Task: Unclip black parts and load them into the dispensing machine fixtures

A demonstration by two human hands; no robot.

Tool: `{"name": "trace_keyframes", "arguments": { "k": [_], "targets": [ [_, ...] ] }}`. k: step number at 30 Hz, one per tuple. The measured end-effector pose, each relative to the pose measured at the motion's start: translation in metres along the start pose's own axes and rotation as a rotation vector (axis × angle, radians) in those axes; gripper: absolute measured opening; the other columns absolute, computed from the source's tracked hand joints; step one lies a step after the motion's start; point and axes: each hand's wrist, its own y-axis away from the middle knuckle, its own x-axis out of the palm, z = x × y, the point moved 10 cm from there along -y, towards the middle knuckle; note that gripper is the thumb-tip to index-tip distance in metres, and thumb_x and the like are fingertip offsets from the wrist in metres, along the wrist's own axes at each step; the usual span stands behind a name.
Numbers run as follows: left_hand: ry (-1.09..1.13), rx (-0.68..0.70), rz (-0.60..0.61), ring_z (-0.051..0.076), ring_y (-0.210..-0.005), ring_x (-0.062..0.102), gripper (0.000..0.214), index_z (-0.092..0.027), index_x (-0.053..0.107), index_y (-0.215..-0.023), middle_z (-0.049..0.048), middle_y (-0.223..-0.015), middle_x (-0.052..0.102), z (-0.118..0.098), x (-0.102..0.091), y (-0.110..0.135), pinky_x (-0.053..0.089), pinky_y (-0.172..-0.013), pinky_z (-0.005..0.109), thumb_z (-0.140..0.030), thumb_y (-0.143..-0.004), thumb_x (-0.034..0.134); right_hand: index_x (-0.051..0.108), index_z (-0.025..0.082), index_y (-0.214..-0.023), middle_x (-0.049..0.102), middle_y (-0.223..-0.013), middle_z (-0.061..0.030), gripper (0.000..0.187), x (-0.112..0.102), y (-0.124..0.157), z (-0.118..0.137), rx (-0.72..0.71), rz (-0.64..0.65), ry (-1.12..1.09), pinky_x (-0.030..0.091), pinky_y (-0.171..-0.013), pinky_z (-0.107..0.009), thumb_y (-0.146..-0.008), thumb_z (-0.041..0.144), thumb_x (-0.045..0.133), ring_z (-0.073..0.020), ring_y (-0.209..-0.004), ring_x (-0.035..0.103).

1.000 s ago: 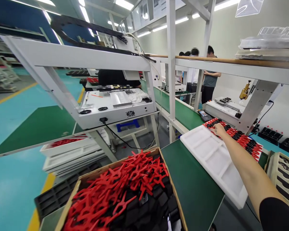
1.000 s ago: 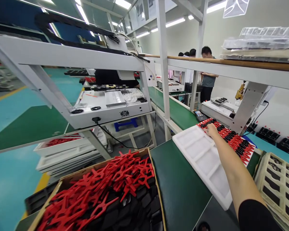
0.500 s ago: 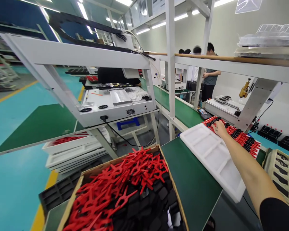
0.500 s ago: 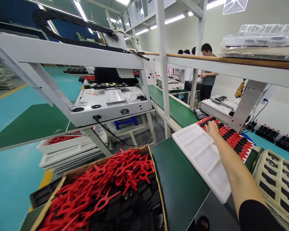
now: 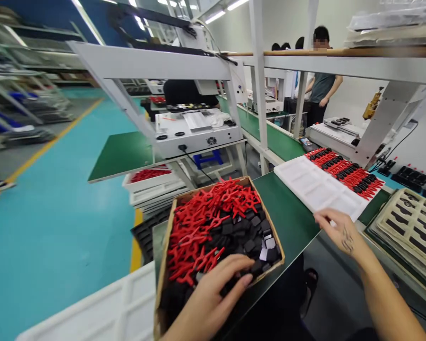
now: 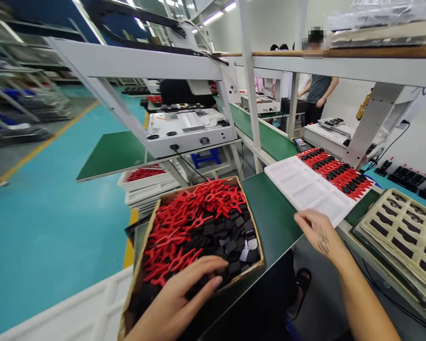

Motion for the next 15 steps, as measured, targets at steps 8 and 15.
{"name": "trace_keyframes", "arguments": {
  "k": [8,15],
  "targets": [
    [-0.2,0.125,0.077,0.025,-0.104,0.077,0.029,-0.023,0.075,-0.112,0.0075,-0.112,0.08,-0.029,-0.023,-0.054,0.062,-0.095,0.036,-0.043,-0.107,0.055,0.08,0.023,-0.102,0.078,-0.096,-0.0066,0.034,0.012,0.162,-0.057,0.344,0.085,-0.255,0.053,-0.078,-0.032,-0.104,0.053,0.063,-0.0245,-0.086,0.072],
    [-0.091,0.713,0.539,0.023,-0.105,0.074,0.021,-0.026,0.073,-0.119,0.0063,-0.114,0.077,-0.18,0.104,-0.077,0.059,-0.093,0.031,-0.029,-0.109,0.055,0.076,0.019,-0.083,0.075,-0.081,-0.0064,0.046,0.015,0.279,-0.082,0.587,-0.205,-0.35,0.051,-0.078,-0.032,-0.103,0.056,0.059,-0.0239,-0.081,0.069]
  ]
}}
